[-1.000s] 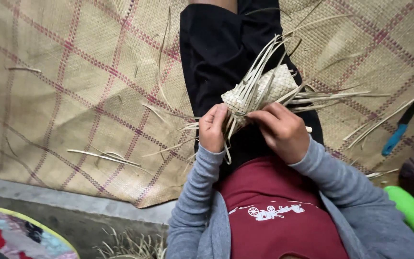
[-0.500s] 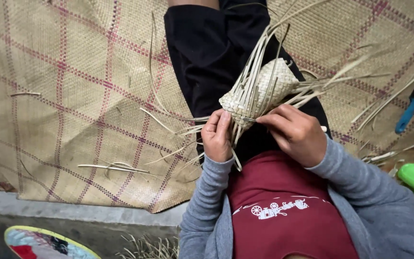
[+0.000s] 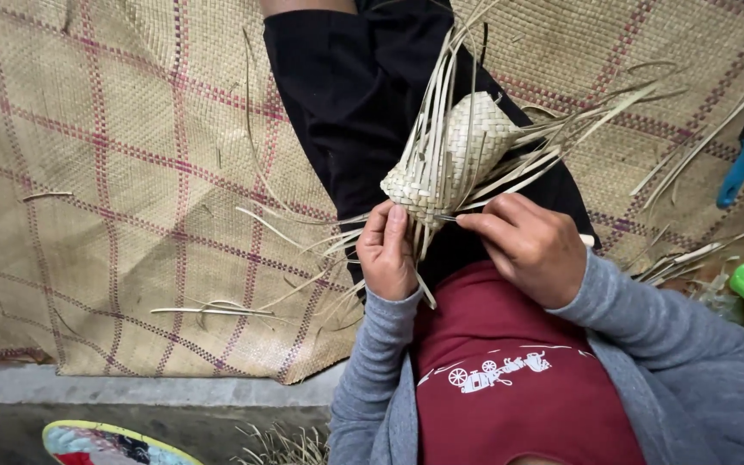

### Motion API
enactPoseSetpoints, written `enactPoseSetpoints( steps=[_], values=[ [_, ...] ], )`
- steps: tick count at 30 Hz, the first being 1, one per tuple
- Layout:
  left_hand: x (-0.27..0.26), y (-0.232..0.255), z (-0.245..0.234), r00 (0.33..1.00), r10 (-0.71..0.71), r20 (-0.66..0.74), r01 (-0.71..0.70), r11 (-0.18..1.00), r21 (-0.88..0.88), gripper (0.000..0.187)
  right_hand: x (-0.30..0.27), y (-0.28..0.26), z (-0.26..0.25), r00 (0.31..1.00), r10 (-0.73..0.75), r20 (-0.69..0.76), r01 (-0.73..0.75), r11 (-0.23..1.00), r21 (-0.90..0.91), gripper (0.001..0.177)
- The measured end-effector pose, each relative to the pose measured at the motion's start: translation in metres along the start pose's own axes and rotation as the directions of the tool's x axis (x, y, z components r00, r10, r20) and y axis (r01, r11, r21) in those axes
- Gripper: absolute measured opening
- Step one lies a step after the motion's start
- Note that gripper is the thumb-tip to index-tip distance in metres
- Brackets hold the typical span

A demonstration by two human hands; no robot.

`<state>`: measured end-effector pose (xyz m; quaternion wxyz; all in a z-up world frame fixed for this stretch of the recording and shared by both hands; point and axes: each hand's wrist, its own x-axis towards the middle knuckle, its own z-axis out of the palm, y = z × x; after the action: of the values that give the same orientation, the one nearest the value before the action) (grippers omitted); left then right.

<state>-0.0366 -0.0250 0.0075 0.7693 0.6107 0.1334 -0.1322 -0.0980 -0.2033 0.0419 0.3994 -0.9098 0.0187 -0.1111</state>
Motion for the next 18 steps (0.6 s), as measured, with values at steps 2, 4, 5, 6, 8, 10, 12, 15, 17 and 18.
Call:
enactPoseSetpoints(
  steps=[2, 4, 5, 6, 8, 10, 12, 15, 17, 18],
  values=[
    [0.000, 0.001, 0.000, 1.000, 0.021, 0.000, -0.021, 0.999, 0.040, 0.017, 0.001, -0.004, -0.003, 1.000, 0.006, 0.010, -0.005, 0.999, -0.045, 0.014],
    [-0.001, 0.000, -0.002, 0.999, 0.041, 0.001, -0.041, 0.996, 0.081, 0.017, 0.001, -0.006, -0.004, 1.000, 0.013, 0.020, -0.011, 0.996, -0.090, 0.015],
    [-0.002, -0.001, -0.004, 0.999, 0.048, 0.004, -0.048, 0.992, 0.115, 0.016, 0.002, -0.007, -0.005, 1.000, 0.003, 0.023, 0.000, 0.993, -0.117, 0.013],
    [-0.003, -0.002, -0.005, 0.998, 0.055, 0.006, -0.056, 0.987, 0.148, 0.015, 0.003, -0.008, -0.005, 1.000, -0.008, 0.027, 0.012, 0.990, -0.143, 0.012],
    [-0.006, 0.006, 0.005, 0.998, 0.061, 0.012, -0.062, 0.980, 0.189, 0.018, 0.003, -0.006, -0.003, 1.000, -0.014, 0.027, 0.018, 0.991, -0.133, 0.012],
    [-0.009, 0.010, 0.008, 0.998, 0.066, 0.015, -0.068, 0.970, 0.232, 0.028, 0.003, -0.004, 0.002, 0.999, -0.021, 0.030, 0.024, 0.993, -0.119, 0.011],
    [-0.008, 0.012, 0.008, 1.000, 0.011, -0.004, -0.010, 0.989, 0.147, 0.034, 0.002, -0.001, 0.010, 1.000, -0.008, -0.030, 0.010, 0.998, 0.070, 0.014],
    [-0.003, 0.009, -0.002, 0.996, -0.092, -0.016, 0.093, 0.993, 0.068, 0.033, 0.004, 0.007, 0.021, 0.993, -0.050, -0.110, 0.075, 0.968, 0.239, 0.019],
    [0.000, 0.009, -0.004, 0.994, -0.112, -0.011, 0.113, 0.992, 0.062, 0.032, 0.004, 0.010, 0.027, 0.989, -0.066, -0.129, 0.095, 0.967, 0.236, 0.018],
    [-0.001, 0.009, -0.005, 0.991, -0.137, -0.008, 0.137, 0.989, 0.059, 0.031, 0.003, 0.011, 0.029, 0.986, -0.077, -0.145, 0.110, 0.965, 0.237, 0.018]
  ],
)
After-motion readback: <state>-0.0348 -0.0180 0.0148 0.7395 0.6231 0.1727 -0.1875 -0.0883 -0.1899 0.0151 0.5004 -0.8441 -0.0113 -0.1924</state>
